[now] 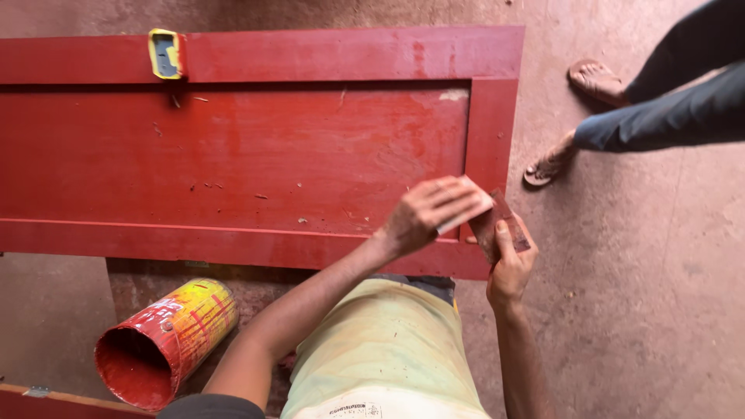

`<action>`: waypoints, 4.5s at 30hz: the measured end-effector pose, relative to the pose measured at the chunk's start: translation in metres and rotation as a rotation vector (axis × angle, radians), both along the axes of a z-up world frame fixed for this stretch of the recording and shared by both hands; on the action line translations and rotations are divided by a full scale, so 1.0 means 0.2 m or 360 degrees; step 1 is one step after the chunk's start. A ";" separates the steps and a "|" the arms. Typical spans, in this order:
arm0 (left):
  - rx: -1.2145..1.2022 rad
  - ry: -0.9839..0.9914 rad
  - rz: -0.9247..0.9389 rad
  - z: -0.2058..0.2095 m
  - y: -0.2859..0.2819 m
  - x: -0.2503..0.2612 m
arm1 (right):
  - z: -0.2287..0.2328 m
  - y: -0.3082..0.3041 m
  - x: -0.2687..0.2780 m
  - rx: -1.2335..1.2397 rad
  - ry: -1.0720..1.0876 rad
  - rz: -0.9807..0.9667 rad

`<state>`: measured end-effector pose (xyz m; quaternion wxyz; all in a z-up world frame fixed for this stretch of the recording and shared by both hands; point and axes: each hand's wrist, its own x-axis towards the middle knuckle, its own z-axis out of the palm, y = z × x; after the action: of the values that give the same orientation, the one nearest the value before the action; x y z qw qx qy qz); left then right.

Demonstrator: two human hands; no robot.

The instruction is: The person sands the surface of a red wooden door using a sanding block. They work on different sections of the door, including the edges and the center panel, while another person stands nearby.

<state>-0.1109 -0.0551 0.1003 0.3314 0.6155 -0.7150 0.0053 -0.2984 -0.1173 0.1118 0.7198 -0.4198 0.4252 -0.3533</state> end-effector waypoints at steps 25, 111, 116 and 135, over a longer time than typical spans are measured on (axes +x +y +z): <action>0.0431 -0.0531 0.0670 -0.68 -0.65 0.29 | -0.23 -0.04 -0.32 0.0067 0.0190 -0.0381; 0.0577 -0.0560 0.0614 -0.63 -0.74 0.37 | -0.39 -0.08 -0.50 0.0147 0.0213 -0.0459; 0.0608 -0.0697 0.0496 -0.62 -0.66 0.32 | -0.43 -0.05 -0.51 0.0137 0.0229 -0.0453; 0.0109 -0.1494 -0.0976 -0.58 -0.84 0.97 | -0.50 0.12 -0.66 0.0257 0.0328 -0.0663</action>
<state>0.0836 -0.2222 -0.0167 -0.0562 0.3215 -0.9318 0.1587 -0.4296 -0.0926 0.0121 0.6156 -0.2980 0.6006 -0.4142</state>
